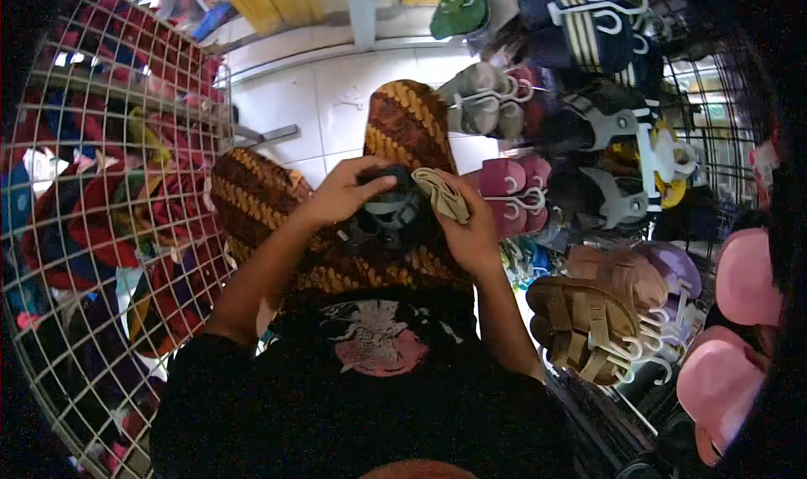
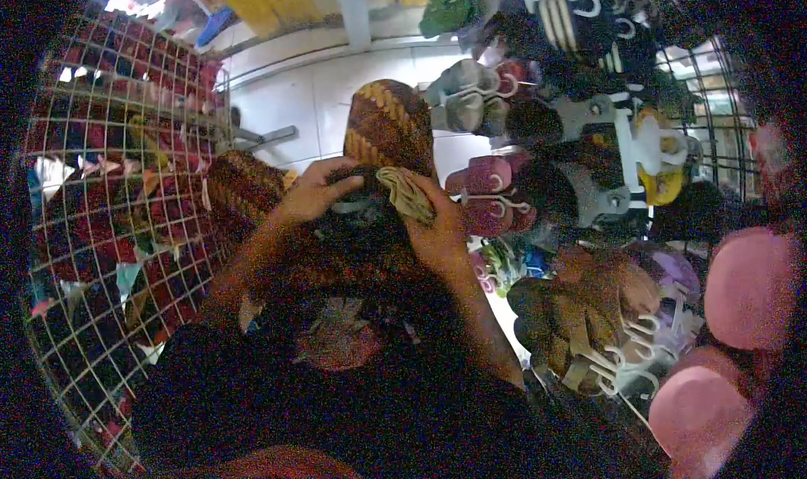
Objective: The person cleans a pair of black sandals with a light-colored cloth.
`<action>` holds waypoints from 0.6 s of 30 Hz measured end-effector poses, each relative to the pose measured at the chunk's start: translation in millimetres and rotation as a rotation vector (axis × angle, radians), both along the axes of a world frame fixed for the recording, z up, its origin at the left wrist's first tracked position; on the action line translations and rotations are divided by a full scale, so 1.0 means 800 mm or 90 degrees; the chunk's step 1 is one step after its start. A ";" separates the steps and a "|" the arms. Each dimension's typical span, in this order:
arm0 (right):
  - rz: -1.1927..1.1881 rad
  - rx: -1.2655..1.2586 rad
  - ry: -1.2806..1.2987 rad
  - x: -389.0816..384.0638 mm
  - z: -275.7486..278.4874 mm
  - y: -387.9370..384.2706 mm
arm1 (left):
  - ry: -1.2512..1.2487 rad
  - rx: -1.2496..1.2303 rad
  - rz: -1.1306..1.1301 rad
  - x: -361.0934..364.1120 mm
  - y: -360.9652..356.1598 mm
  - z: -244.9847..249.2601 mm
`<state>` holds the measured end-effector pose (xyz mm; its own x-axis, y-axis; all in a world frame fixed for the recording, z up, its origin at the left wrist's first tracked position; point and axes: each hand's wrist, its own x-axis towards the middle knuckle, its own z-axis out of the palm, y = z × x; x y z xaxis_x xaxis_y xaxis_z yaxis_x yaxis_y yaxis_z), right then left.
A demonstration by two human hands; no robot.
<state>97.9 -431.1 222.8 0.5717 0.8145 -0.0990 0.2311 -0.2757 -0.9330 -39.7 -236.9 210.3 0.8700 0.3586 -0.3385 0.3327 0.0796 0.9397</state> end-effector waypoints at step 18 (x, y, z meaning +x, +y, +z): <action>-0.053 -0.032 0.138 -0.007 0.122 0.023 | -0.140 -0.284 0.014 0.018 0.026 0.013</action>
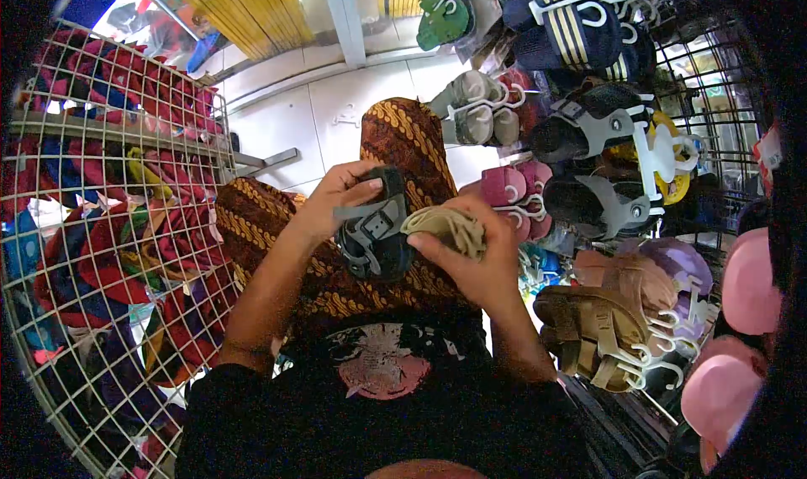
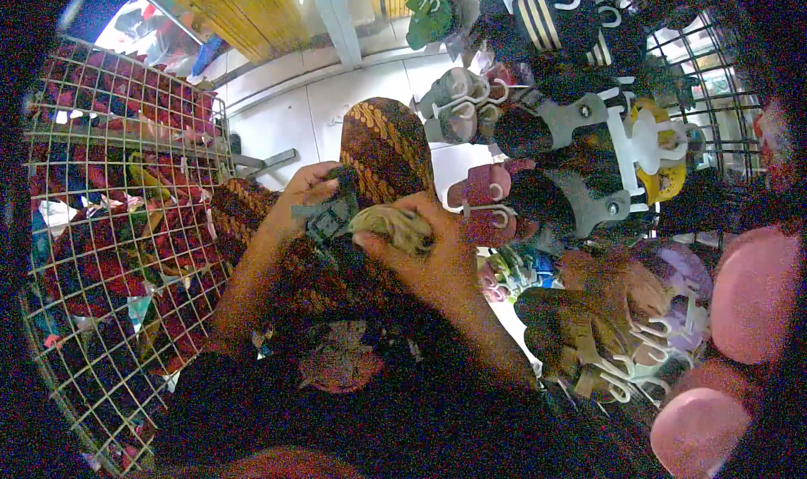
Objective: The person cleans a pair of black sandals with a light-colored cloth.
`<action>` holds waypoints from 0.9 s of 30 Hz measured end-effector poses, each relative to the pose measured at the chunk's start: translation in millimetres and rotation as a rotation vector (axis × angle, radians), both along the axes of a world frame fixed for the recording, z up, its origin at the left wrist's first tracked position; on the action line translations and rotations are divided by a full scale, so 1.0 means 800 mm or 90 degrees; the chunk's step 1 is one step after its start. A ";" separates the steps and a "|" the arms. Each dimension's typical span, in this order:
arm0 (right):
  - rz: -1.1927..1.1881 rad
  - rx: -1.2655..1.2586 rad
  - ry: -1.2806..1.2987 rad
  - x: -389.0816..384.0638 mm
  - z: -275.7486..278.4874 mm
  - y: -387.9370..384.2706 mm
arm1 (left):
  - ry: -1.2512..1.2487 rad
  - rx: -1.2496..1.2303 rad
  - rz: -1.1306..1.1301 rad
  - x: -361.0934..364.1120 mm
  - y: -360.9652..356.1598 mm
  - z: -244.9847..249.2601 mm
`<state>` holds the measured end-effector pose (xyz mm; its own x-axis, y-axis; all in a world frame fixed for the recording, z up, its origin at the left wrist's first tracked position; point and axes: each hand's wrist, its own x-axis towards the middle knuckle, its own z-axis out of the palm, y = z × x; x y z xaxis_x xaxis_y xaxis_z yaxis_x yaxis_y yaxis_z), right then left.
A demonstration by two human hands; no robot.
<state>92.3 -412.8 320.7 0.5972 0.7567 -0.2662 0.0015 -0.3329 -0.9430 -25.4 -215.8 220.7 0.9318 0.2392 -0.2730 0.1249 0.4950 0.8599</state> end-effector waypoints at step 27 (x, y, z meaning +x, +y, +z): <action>0.177 -0.068 0.138 -0.012 -0.041 -0.014 | -0.183 0.305 -0.335 -0.047 -0.041 0.043</action>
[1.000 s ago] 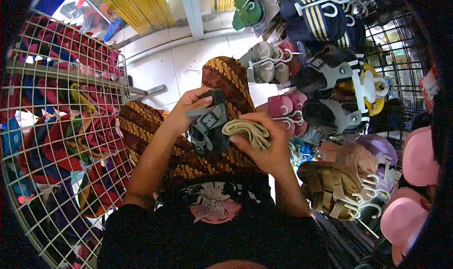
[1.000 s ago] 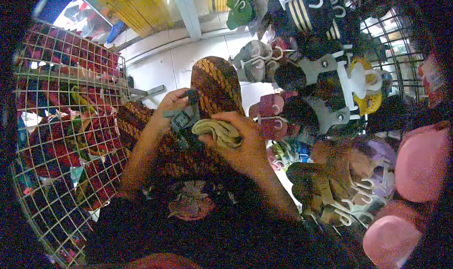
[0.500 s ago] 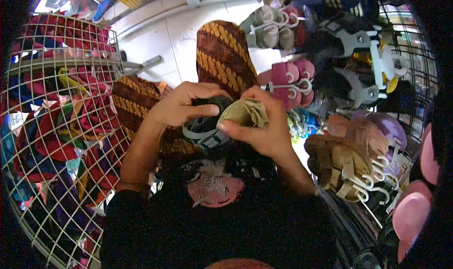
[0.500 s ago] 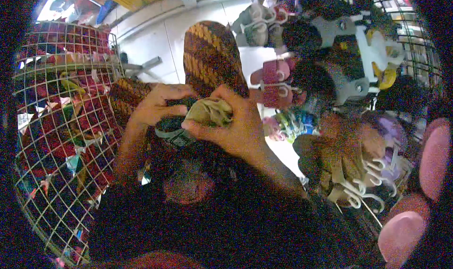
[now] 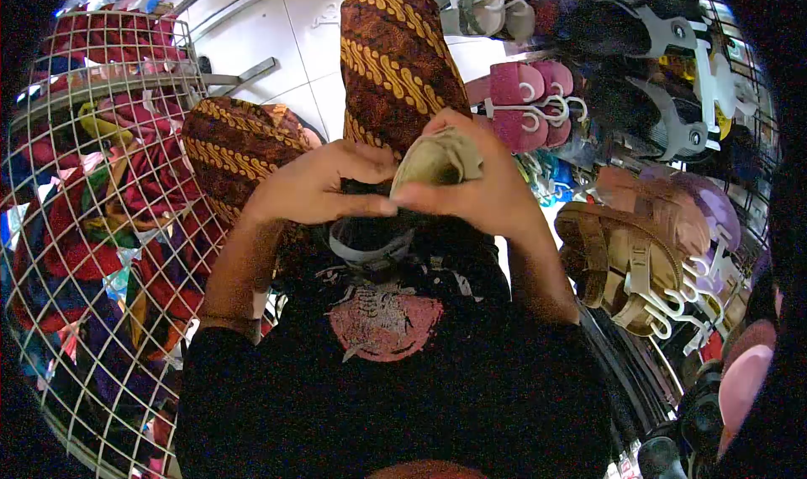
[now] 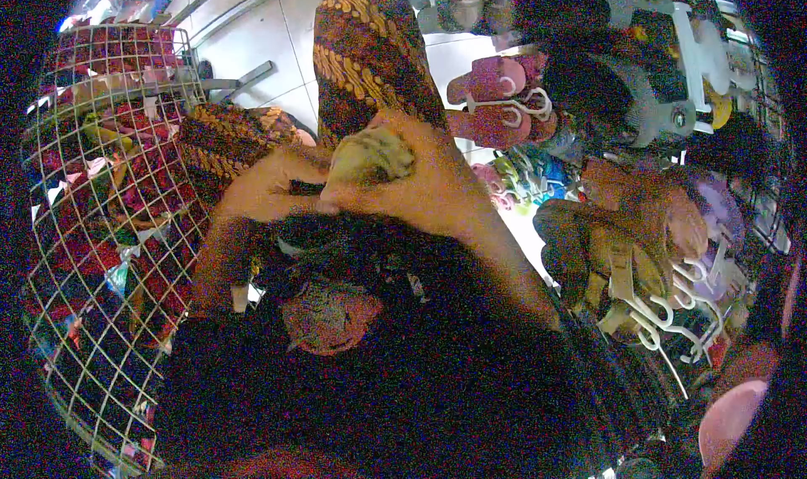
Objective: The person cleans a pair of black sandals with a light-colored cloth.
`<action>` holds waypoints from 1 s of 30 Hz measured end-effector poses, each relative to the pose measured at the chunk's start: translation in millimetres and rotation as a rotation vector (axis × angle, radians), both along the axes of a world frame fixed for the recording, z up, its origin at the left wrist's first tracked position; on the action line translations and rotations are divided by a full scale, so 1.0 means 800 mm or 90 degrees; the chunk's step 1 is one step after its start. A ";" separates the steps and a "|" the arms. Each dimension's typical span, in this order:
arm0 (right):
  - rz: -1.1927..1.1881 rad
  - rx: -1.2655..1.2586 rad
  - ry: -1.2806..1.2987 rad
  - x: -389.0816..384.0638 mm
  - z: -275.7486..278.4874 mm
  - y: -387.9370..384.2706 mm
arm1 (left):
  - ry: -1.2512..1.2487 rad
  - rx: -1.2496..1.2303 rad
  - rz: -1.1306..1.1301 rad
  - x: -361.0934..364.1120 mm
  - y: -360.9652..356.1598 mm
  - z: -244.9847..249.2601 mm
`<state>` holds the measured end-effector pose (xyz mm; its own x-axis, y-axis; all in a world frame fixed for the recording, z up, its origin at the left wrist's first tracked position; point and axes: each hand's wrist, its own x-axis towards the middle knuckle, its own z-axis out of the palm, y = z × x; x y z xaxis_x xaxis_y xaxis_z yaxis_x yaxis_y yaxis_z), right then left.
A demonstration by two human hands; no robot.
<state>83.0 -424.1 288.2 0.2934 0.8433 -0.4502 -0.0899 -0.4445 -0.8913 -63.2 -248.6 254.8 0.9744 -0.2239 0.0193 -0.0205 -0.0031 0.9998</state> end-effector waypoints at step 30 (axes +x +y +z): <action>0.392 0.189 -0.327 0.038 0.066 -0.004 | -0.039 0.072 0.020 -0.003 -0.037 0.060</action>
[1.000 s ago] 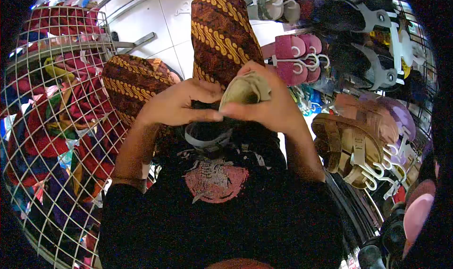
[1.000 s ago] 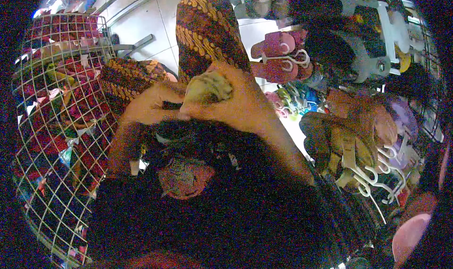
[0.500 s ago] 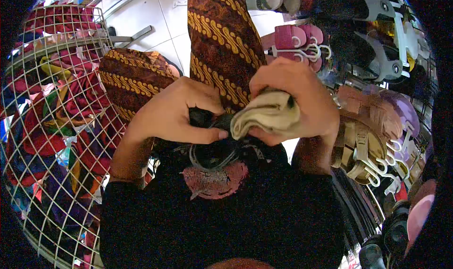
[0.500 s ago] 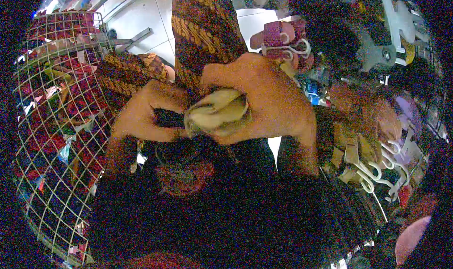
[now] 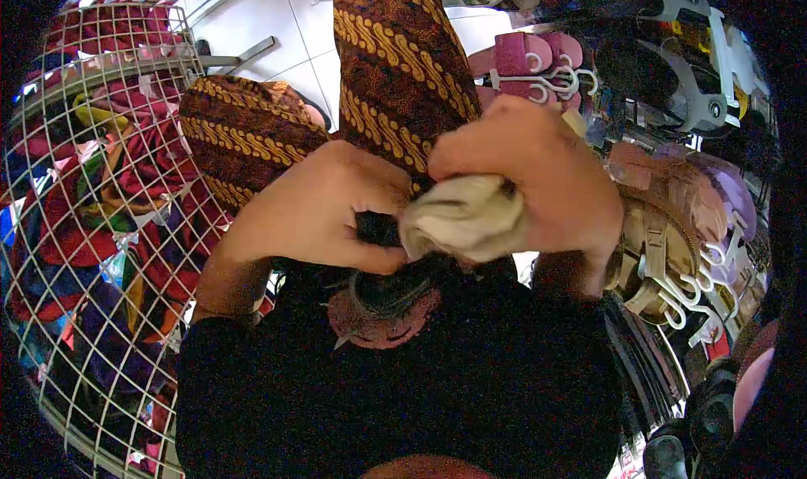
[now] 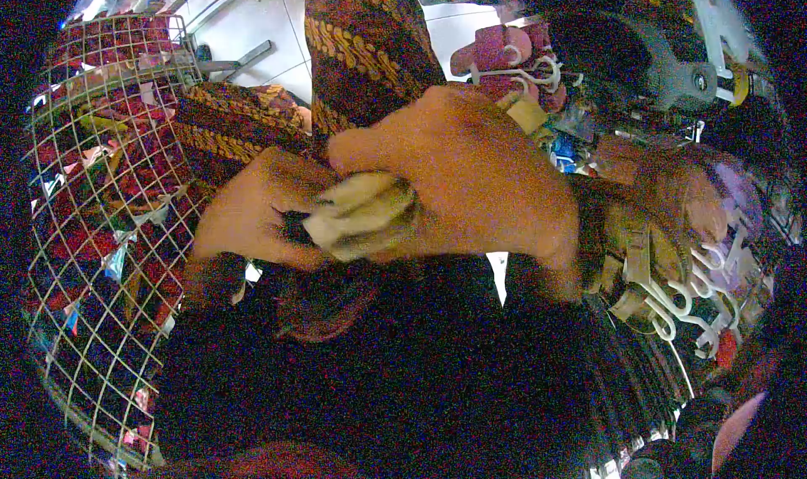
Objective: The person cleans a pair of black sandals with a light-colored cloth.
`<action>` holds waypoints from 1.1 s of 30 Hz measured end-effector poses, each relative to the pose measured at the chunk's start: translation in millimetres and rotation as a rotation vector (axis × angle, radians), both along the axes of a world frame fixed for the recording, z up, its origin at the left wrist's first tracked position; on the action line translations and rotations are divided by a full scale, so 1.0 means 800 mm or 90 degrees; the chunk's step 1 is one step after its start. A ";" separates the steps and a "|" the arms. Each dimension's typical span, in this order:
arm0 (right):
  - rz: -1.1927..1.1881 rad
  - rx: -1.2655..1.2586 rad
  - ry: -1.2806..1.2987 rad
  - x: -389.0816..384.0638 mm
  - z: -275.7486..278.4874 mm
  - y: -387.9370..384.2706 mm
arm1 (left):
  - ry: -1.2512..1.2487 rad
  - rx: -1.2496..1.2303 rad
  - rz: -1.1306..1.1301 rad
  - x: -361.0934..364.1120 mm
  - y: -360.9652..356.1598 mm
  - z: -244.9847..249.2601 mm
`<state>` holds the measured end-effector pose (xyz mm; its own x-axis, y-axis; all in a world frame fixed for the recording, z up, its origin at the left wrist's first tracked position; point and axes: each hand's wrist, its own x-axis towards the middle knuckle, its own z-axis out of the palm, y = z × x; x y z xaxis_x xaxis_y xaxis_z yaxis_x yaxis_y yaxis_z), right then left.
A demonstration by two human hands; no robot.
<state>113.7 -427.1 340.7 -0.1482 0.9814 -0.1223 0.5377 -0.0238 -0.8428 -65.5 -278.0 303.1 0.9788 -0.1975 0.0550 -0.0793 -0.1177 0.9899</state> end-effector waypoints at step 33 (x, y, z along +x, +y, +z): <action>-0.074 0.099 -0.181 -0.030 -0.026 -0.033 | 0.124 -0.155 0.185 -0.043 0.025 -0.079</action>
<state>89.5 -453.7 319.8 -0.0160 0.9998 0.0091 0.7524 0.0180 -0.6585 -100.1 -257.6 240.0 0.9885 0.0839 -0.1259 0.1143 0.1313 0.9847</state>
